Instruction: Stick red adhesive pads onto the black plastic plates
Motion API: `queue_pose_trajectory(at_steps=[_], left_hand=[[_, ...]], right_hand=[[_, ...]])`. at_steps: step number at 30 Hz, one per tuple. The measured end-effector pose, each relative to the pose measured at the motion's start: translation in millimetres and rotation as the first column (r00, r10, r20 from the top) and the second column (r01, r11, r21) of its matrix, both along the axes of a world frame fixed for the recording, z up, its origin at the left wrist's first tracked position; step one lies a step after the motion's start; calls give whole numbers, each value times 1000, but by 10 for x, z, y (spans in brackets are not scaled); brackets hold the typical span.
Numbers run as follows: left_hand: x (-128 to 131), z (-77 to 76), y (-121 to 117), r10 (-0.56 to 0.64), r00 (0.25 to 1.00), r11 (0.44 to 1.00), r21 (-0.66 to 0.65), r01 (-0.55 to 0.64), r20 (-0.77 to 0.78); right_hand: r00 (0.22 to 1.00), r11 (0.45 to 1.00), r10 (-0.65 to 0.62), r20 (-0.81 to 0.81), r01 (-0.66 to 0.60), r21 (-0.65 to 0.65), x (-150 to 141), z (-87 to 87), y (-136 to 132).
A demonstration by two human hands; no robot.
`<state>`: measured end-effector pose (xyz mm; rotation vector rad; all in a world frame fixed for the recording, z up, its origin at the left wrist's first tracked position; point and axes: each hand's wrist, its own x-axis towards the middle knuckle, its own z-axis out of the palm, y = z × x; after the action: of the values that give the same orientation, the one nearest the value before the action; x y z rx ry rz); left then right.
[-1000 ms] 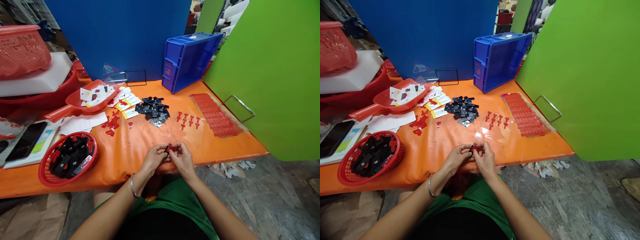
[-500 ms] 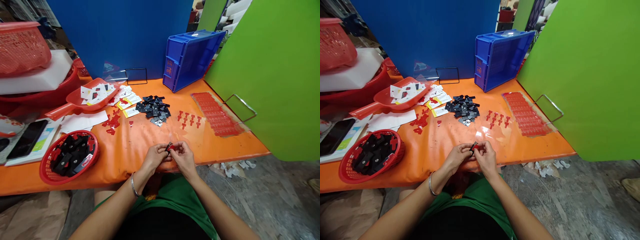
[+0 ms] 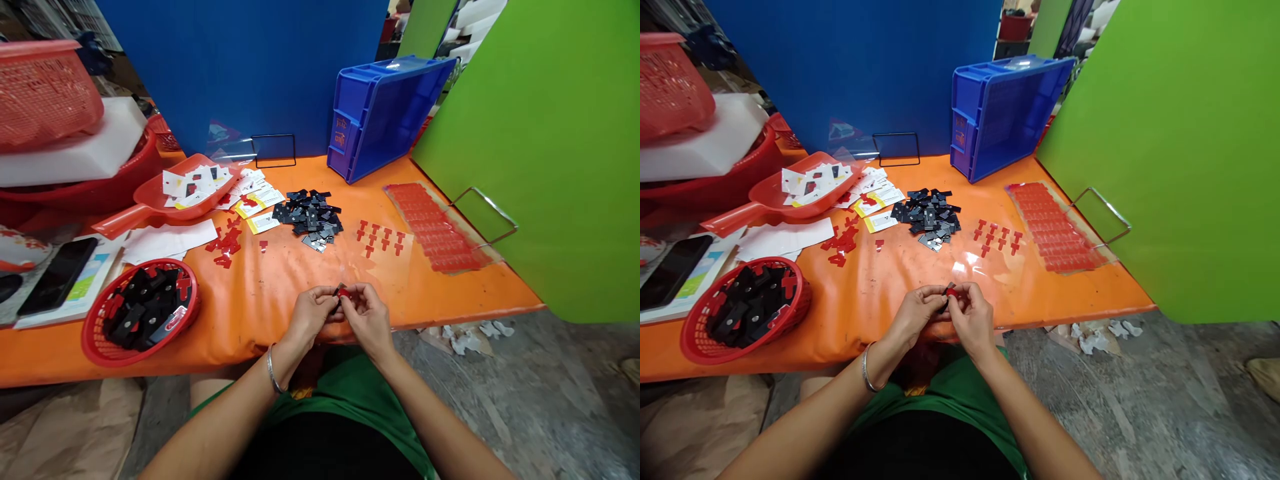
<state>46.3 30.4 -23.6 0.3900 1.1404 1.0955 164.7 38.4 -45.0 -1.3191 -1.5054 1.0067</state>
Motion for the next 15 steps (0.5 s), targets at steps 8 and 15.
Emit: queue_pose_trajectory(at_steps=[8,15], left_hand=[[51,9,-22,36,999,999,13,-36,-5],[37,2,-23,11,1000,1000,10,-11,-24]], right_hand=[[978,978,-57,199,14,209,53,113,-8],[985,983,-45,168,14,180,51,101,133]])
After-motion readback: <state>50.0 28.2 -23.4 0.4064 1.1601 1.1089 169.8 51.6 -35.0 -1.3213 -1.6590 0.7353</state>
